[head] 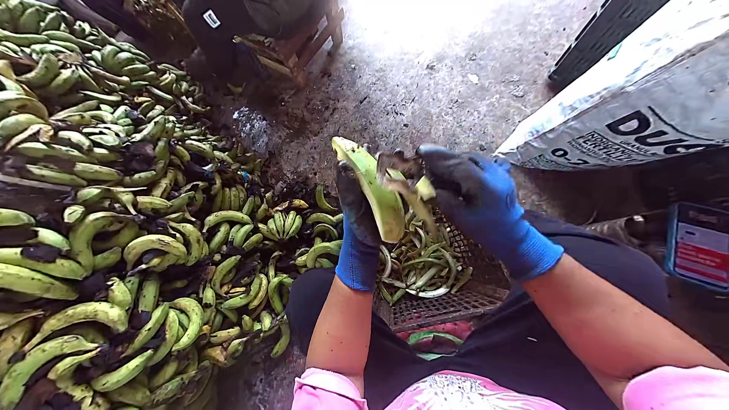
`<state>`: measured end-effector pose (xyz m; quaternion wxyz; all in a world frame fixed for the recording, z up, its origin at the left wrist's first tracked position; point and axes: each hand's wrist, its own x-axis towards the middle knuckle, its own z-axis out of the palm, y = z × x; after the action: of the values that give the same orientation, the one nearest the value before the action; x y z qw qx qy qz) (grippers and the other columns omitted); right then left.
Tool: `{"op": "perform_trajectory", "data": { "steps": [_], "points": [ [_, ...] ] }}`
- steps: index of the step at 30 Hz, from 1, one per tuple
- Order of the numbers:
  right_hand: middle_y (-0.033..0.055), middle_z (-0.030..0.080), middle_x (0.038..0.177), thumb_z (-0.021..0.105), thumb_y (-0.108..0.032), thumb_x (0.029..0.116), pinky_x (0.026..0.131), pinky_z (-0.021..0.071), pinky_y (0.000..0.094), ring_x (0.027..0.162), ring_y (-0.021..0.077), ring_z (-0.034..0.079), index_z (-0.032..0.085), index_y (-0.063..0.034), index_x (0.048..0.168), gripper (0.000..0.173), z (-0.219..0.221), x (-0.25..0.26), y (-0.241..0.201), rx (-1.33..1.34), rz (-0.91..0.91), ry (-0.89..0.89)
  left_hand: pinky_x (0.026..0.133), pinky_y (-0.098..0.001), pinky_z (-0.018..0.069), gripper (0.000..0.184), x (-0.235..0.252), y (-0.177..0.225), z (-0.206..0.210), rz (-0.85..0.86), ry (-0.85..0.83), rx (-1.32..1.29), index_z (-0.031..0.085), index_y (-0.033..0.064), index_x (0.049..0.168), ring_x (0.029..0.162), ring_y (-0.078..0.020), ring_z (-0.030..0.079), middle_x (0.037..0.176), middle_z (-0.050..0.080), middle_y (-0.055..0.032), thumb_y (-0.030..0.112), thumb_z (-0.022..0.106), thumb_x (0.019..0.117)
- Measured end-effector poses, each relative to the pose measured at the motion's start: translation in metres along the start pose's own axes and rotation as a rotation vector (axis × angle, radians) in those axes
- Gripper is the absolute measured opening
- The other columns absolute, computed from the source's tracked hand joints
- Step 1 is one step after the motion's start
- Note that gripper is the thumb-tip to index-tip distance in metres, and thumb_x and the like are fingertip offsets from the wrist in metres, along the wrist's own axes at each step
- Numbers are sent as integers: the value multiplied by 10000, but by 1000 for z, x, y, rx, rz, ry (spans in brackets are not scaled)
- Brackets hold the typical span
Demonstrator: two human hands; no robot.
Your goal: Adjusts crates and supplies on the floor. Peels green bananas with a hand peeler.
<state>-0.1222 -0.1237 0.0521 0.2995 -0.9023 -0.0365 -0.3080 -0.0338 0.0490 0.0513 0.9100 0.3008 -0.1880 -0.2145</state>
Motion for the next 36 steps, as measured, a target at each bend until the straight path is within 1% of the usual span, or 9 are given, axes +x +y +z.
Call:
{"op": "perform_trajectory", "data": {
  "steps": [6,11,17,20,23,26,28,33,36],
  "points": [
    [121,707,1210,672,-398,958,962,408,548,1109,283,656,640,-301,1386,440,0,-25,-16,-149,-235,48,984,-315,551,538,-20,10,9,-7,226,29,524,241,1415,1213,-124,630,1350,631,16,584,298,1068],
    [150,721,1179,652,-357,957,831,514,570,1022,322,698,663,-252,1368,424,2,1,-7,-15,-186,17,726,-220,572,310,-33,9,13,-76,185,285,595,264,1268,886,-27,656,1073,683,57,427,408,1080],
    [145,709,1197,687,-386,946,882,506,567,1058,322,683,646,-285,1386,453,-1,4,-4,-15,-200,26,708,-214,583,427,-31,14,2,-184,18,261,659,281,1147,835,-10,671,943,696,75,611,416,1025],
    [164,691,1249,585,-426,1002,889,497,594,1080,344,669,652,-227,1389,441,-4,29,8,60,-46,-24,673,-284,605,585,-38,13,12,-329,-32,277,511,271,1381,822,-90,691,1009,700,-2,654,568,942],
    [49,663,1370,508,-439,1040,1026,515,443,1198,173,656,678,-182,1348,436,-10,45,29,201,185,-109,842,-296,577,841,-34,16,23,-390,-236,337,188,304,1608,1022,-85,639,1330,581,-13,546,617,926],
    [56,703,1242,486,-381,1073,867,603,395,985,132,715,702,-113,1219,374,-14,37,21,265,242,-48,828,-370,598,708,-24,18,10,-217,-166,321,251,294,1600,1053,-158,659,1396,571,-64,550,498,988],
    [101,685,1317,492,-327,1073,987,541,457,1151,194,677,685,-84,1289,378,-7,27,9,232,103,-12,826,-302,596,686,-23,18,9,-156,-84,324,308,321,1557,1039,-74,653,1305,609,44,634,491,975],
    [55,645,1397,458,-413,1070,1100,478,413,1292,153,601,663,-117,1340,450,15,14,17,301,172,-75,785,-394,605,494,-40,-33,7,-553,91,328,434,244,1489,925,-175,681,1137,663,-68,476,445,1053],
    [41,647,1386,499,-357,1063,1026,536,352,1217,111,635,648,-90,1357,425,8,17,16,470,202,-16,665,-308,608,454,-36,-28,2,-502,66,162,559,223,1330,814,-128,690,1031,698,-33,544,395,1054]
  ]
}}
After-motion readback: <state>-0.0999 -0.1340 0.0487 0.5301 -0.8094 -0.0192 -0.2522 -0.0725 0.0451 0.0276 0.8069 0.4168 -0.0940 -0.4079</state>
